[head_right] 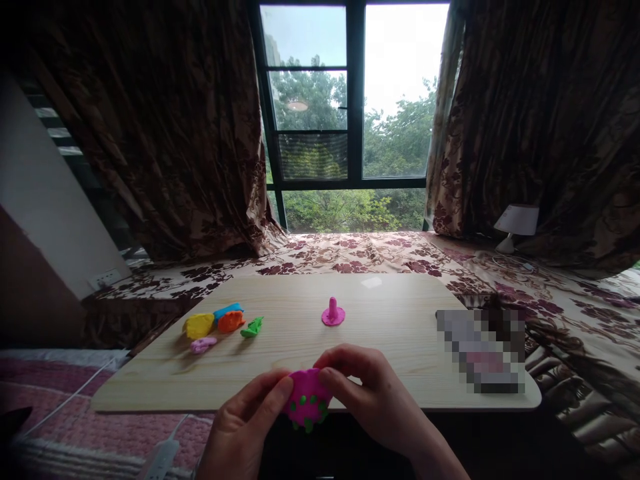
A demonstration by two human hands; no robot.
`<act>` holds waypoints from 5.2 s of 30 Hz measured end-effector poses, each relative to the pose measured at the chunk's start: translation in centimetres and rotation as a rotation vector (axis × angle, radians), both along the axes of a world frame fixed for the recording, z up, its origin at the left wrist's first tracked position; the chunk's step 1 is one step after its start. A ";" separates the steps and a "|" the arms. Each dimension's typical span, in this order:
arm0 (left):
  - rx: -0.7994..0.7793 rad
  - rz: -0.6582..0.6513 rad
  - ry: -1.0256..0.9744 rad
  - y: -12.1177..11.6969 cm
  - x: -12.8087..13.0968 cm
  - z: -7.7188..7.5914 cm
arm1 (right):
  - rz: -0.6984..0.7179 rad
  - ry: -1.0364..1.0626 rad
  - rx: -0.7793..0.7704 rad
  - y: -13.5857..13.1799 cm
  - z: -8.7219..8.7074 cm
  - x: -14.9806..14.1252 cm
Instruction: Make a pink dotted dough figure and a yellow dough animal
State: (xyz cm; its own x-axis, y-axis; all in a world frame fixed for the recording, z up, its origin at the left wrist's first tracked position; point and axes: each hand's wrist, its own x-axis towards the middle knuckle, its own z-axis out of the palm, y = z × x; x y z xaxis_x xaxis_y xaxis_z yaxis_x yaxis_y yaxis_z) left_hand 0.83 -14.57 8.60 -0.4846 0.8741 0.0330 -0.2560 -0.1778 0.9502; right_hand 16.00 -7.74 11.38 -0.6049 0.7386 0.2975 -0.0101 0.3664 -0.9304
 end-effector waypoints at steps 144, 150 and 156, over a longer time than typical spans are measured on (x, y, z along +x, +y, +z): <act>-0.056 -0.252 -0.156 -0.5 0.4 1.8 | 0.036 0.037 0.008 -0.9 1.2 0.5; 0.000 -0.223 0.186 0.0 0.1 1.8 | -0.009 -0.080 0.172 -1.2 1.8 0.3; 0.091 -0.220 0.363 -0.2 -0.1 1.9 | -0.025 -0.096 0.252 -1.2 1.6 0.1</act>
State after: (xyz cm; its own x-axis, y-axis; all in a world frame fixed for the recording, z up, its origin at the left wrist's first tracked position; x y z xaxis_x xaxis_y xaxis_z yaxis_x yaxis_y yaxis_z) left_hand 0.78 -14.77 10.51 -0.2298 0.9409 0.2487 0.0504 -0.2437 0.9685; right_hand 16.07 -8.98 12.96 -0.6217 0.6638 0.4158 0.0862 0.5856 -0.8060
